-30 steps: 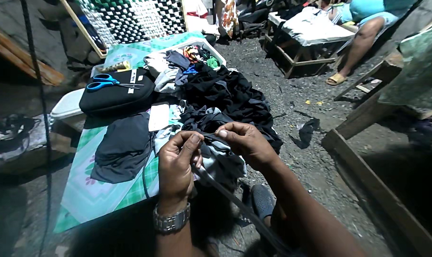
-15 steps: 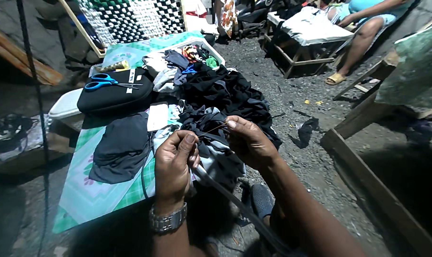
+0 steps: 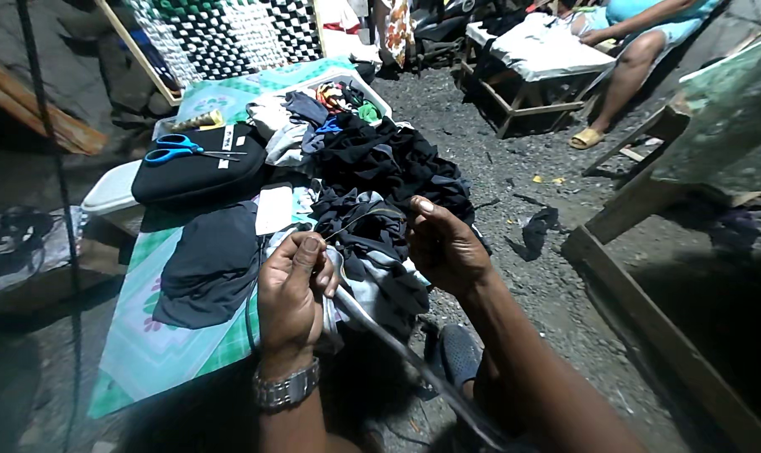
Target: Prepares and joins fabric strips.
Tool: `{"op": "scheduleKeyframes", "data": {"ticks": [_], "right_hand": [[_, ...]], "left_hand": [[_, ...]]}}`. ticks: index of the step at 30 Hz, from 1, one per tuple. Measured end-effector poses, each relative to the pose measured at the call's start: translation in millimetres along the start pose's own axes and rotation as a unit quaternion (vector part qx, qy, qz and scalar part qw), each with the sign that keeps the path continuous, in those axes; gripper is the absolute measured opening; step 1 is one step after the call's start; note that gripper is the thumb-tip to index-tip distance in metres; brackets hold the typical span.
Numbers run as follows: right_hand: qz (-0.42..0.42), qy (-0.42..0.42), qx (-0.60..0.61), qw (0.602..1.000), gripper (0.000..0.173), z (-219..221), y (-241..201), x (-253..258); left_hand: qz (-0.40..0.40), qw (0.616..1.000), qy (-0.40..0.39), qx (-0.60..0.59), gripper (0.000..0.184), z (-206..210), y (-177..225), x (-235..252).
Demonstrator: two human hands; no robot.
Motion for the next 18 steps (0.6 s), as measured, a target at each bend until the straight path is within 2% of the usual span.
{"op": "scheduleKeyframes", "data": {"ticks": [6, 12, 14, 15, 17, 18], "right_hand": [[0.002, -0.012, -0.002, 1.0, 0.015, 1.9, -1.5, -1.0], [-0.007, 0.02, -0.031, 0.999, 0.022, -2.6, -5.8, -1.1], [-0.025, 0.024, -0.069, 0.997, 0.032, 1.5, -11.8, -2.6], [-0.041, 0.023, -0.109, 0.993, 0.036, 4.5, -14.7, -3.4], [-0.075, 0.011, -0.227, 0.971, 0.039, 15.6, -18.4, -5.6], [-0.084, 0.004, -0.29, 0.953, 0.039, 23.9, -17.9, -7.2]], "left_hand": [[-0.002, 1.0, 0.007, 0.002, 0.022, -2.3, 0.3, 1.2], [0.015, 1.0, 0.019, 0.0, 0.025, -13.7, 6.8, 2.9], [0.026, 0.994, 0.055, 0.096, 0.022, -24.1, 10.3, 3.9], [0.031, 0.975, 0.084, 0.202, 0.018, -30.4, 12.4, 3.7], [0.037, 0.887, 0.129, 0.442, 0.012, -35.6, 16.1, 2.5], [0.05, 0.854, 0.136, 0.5, 0.019, -31.6, 16.8, 1.9]]}}
Point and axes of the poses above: each hand's wrist, its own x-axis towards the middle knuckle, its own z-axis out of the palm, y = z × x, the point moved 5 cm from there along x, towards the middle knuckle, and after that the axes turned 3 degrees about x, right-handed, at the moved point
